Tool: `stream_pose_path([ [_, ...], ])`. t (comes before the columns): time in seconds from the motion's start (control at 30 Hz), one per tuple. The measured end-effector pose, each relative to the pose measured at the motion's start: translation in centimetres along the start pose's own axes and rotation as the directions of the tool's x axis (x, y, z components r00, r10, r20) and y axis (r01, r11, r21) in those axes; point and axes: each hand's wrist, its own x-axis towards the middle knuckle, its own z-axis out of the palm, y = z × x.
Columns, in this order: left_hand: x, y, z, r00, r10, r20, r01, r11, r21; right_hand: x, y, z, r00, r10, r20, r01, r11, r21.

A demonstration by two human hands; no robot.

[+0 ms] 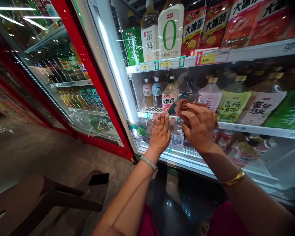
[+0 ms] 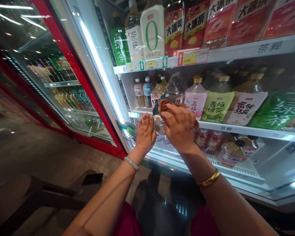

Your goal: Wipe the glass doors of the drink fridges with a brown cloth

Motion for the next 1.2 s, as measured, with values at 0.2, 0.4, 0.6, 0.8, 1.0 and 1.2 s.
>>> stream_pose_path([
  [0.2, 1.0, 2.2, 0.3, 1.0, -0.014, -0.025, 0.014, 1.0, -0.013, -1.6, 0.2, -1.0, 0.967, -0.21, 0.146, 0.207, 0.978, 0.034],
  [0.4, 2.4, 5.2, -0.4, 0.996, 0.084, -0.021, -0.084, 0.996, -0.003, 0.7, 4.8, -5.3, 0.984, 0.135, -0.12, -0.14, 0.989, -0.036],
  [0.6, 2.6, 7.2, 0.5, 0.997, 0.081, 0.008, -0.08, 0.995, -0.053, -3.3, 3.4, -4.4, 0.978, -0.154, 0.139, 0.164, 0.985, -0.06],
  [0.8, 3.0, 7.9, 0.4, 0.998, 0.061, 0.031, -0.059, 0.996, -0.06, -1.7, 6.2, -6.5, 0.998, 0.054, -0.043, -0.055, 0.998, -0.029],
  [1.0, 2.9, 9.3, 1.1, 0.993, 0.11, 0.041, -0.105, 0.99, -0.093, -3.6, 5.2, -5.6, 0.994, -0.075, 0.073, 0.083, 0.991, -0.103],
  [1.2, 2.8, 10.5, 2.0, 0.998, 0.053, 0.024, -0.05, 0.993, -0.106, -3.4, 7.0, -7.4, 1.0, 0.017, 0.016, -0.015, 0.993, -0.117],
])
